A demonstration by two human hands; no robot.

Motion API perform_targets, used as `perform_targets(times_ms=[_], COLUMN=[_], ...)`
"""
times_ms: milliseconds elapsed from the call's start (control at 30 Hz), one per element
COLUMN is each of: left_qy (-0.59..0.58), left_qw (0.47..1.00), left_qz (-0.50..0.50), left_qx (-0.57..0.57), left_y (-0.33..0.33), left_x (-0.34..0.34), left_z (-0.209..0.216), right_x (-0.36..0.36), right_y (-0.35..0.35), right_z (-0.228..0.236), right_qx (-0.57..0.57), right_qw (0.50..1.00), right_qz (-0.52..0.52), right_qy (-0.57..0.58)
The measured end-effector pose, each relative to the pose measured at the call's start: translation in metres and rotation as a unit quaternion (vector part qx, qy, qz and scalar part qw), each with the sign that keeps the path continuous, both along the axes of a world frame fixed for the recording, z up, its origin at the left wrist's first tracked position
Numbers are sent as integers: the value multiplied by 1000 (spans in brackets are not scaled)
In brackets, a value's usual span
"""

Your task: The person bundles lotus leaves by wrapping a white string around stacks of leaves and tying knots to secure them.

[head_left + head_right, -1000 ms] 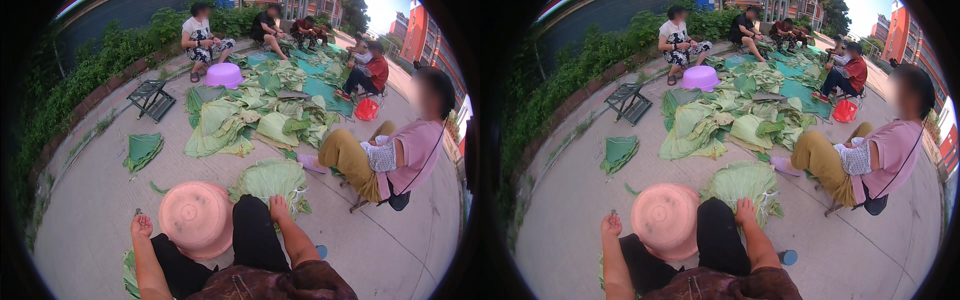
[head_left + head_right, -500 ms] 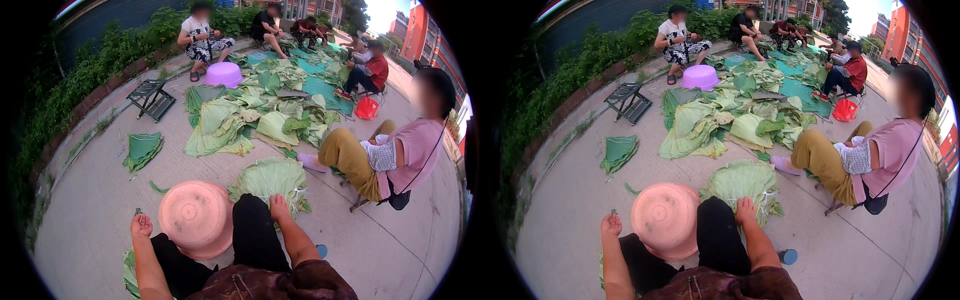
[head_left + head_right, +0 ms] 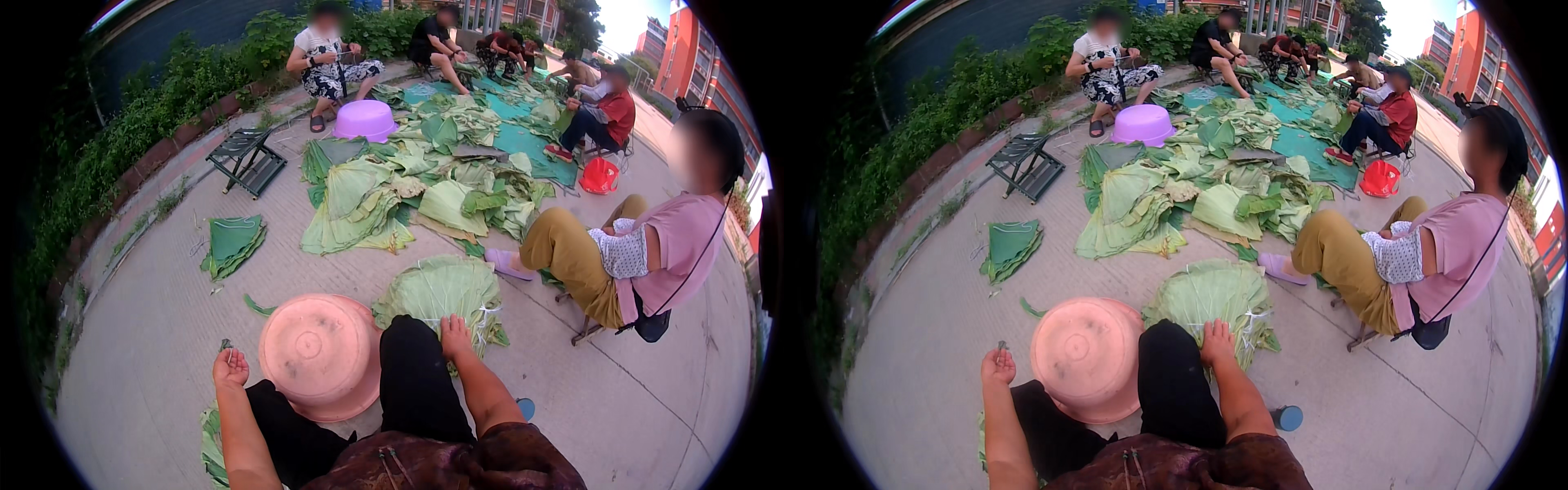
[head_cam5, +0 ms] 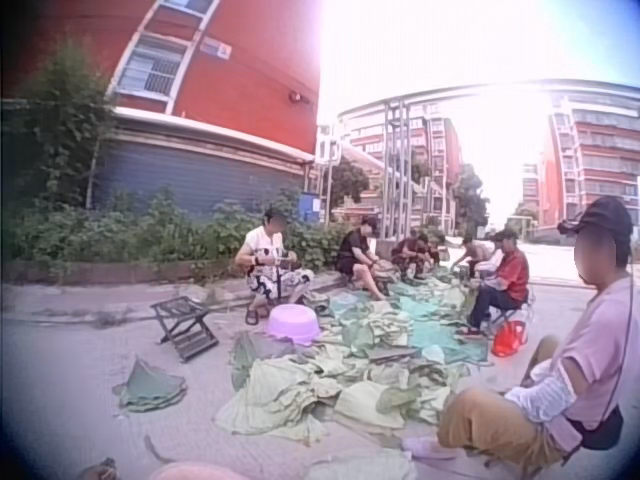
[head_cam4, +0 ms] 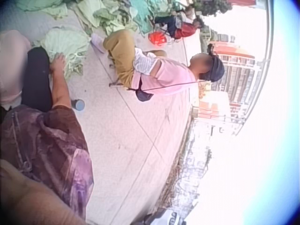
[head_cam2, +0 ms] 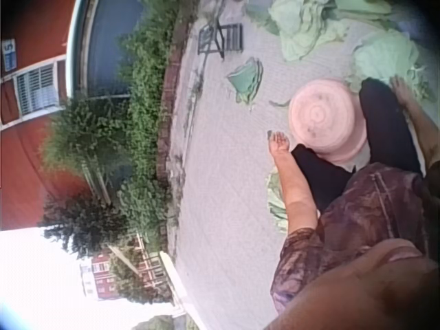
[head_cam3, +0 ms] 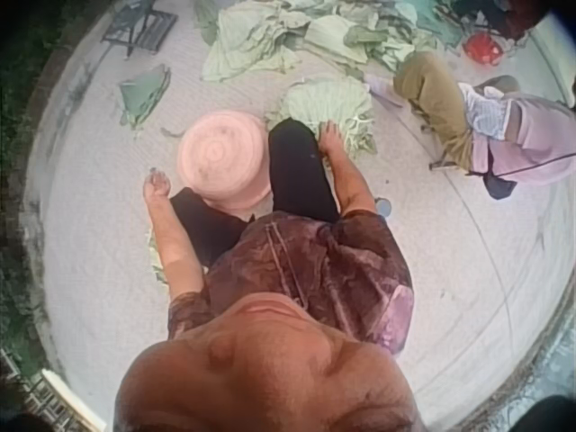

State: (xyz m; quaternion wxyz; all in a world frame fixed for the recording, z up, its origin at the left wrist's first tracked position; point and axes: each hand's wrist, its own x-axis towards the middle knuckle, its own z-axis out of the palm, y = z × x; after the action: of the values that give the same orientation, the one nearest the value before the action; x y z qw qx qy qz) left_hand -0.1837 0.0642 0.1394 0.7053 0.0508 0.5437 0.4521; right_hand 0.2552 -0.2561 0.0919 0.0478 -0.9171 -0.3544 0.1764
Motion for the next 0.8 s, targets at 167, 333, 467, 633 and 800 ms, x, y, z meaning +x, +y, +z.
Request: perform_targets(times_ms=[167,333,467,633,800], left_qy=[1,-3,16,-1,1], left_qw=[1000,1000,1000,1000,1000], left_qz=[-1,8,1,-2,-2], left_qx=[-2,-3,-2,-3,-2], left_y=[0,0,-4,3,3], left_x=[1,-2,5,1,1], left_z=[0,0,6,-1,0], right_x=[1,-2,4,6,7], right_y=[1,2,0,1,2], right_z=[-1,7,-6,-12,-11], right_qx=[-1,22,2,2,15], right_qw=[1000,1000,1000,1000,1000], right_qz=[-2,4,-3,3,-2], right_qy=[2,13,3,-3,1])
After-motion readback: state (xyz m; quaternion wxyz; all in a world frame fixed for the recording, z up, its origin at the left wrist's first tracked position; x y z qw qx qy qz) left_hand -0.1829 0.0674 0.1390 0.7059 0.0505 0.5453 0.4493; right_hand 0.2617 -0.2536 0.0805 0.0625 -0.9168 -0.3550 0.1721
